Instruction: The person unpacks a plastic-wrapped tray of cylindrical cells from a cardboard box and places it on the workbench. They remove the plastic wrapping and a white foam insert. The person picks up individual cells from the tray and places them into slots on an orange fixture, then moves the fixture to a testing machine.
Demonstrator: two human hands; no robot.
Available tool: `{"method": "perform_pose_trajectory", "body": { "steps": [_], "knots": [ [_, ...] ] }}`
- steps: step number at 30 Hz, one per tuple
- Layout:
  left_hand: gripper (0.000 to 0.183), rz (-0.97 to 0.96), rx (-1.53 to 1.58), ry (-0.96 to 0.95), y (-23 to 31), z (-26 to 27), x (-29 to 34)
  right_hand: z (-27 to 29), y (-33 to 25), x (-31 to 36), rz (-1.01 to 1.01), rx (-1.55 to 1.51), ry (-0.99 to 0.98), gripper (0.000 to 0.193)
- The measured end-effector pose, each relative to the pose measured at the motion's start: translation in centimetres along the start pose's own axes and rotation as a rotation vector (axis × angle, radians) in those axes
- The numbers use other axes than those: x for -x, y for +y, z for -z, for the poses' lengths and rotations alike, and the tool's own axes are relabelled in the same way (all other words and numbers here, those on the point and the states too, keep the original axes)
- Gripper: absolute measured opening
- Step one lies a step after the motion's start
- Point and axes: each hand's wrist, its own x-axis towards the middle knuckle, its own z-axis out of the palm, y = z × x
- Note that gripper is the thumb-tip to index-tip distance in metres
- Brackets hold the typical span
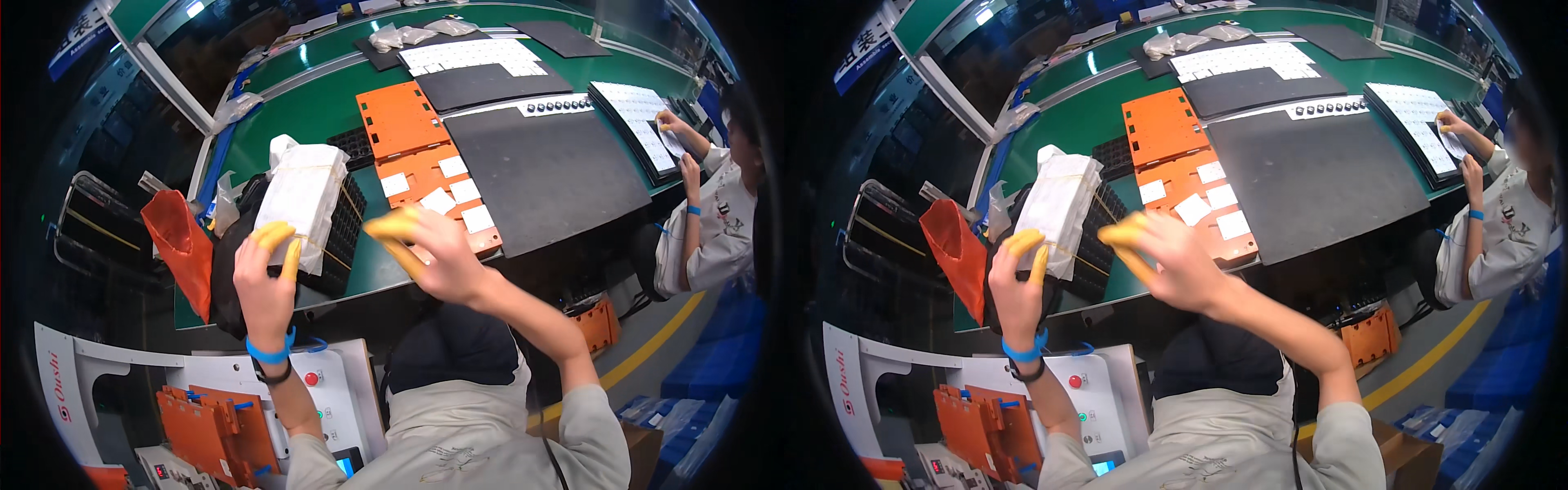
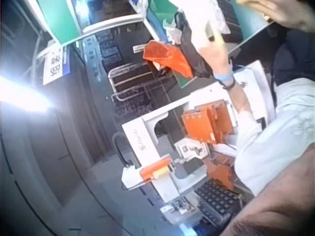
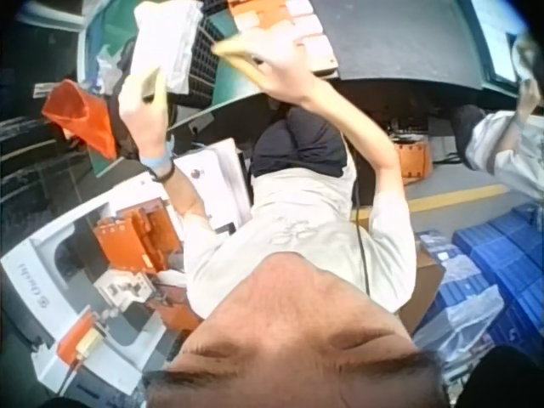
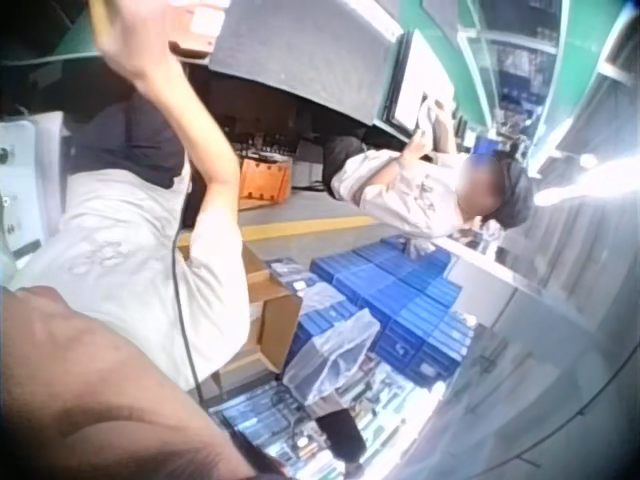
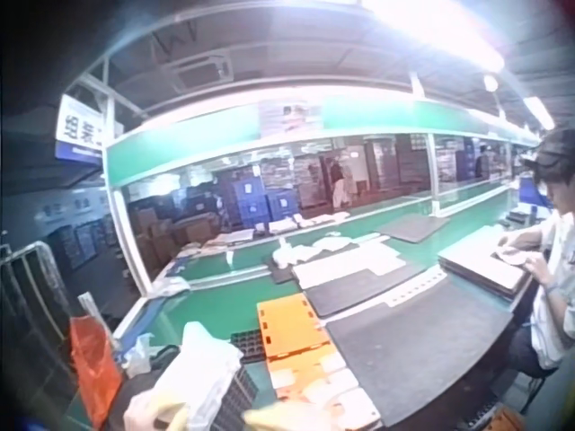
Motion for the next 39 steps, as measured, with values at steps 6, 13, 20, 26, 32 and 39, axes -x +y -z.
{"method": "perform_pose_trajectory", "body": {
  "steps": [6, 13, 20, 26, 32, 39],
  "knots": [
    [0.014, 0.056, 0.064, -0.128, -1.9, -0.4, -2.3, -6.1, 4.5, -10.1, -0.024, 0.231, -0.117, 0.018],
    [0.011, -0.011, 0.029, -0.117, -2.9, -0.5, -2.7, -10.0, 6.9, -13.3, -0.030, 0.343, -0.328, 0.034],
    [0.013, -0.071, 0.025, -0.168, -3.3, -0.6, -3.5, -11.5, 7.6, -13.3, -0.059, 0.441, -0.461, 0.041],
    [0.014, -0.207, -0.056, -0.167, -3.7, -0.4, -3.8, -11.6, 8.1, -13.2, -0.015, 0.461, -0.469, 0.043],
    [0.016, -0.234, -0.044, -0.214, -4.1, -0.2, -3.9, -11.6, 8.5, -12.8, -0.003, 0.440, -0.438, 0.043],
    [0.016, -0.237, 0.025, -0.186, -4.4, 0.1, -4.0, -11.5, 8.6, -12.8, 0.014, 0.466, -0.443, 0.042]
  ]
}}
